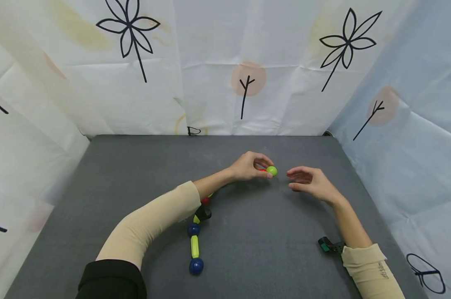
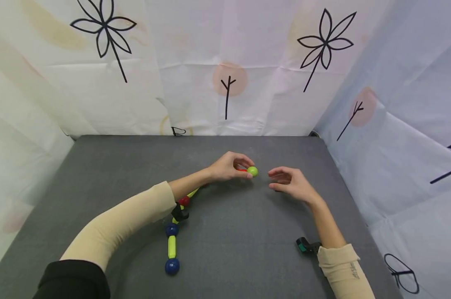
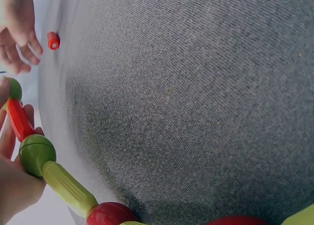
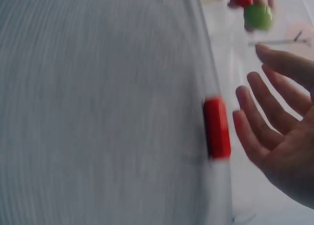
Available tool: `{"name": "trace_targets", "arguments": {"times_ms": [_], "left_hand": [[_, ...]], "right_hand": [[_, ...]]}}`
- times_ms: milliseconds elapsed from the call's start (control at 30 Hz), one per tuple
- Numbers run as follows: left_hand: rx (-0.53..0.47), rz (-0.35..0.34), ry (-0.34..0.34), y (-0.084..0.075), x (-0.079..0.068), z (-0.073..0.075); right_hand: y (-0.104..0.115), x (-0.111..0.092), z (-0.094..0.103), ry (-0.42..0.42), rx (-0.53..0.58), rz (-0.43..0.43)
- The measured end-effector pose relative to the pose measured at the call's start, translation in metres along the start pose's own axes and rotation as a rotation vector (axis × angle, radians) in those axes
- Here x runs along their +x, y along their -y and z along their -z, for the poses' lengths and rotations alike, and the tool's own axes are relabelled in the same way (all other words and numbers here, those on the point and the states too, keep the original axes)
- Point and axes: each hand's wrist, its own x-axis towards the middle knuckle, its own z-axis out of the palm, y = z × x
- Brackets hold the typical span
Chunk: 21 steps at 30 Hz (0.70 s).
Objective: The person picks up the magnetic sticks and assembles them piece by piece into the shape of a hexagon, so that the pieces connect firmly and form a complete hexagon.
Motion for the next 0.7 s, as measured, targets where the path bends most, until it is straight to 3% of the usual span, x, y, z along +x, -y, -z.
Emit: {"name": "trace_targets", "arguments": {"times_ms": [233,500,700], "left_hand": [[-0.026,0.008,0.014,0.002,0.0,0.0],[-0.018,0.008,0.021,0.004,0.001,-0.002],[-0.004,-0.01,0.017,0.005,0.001,-0.001]], "right_hand": [[-0.019,-0.008,0.016,0.044,-0.159,-0.051],[-0.027,-0.011,0.019,0.035,-0.163,-0.011],[-0.015,-0.006,0.016,-0.021,-0.138,-0.01]]}}
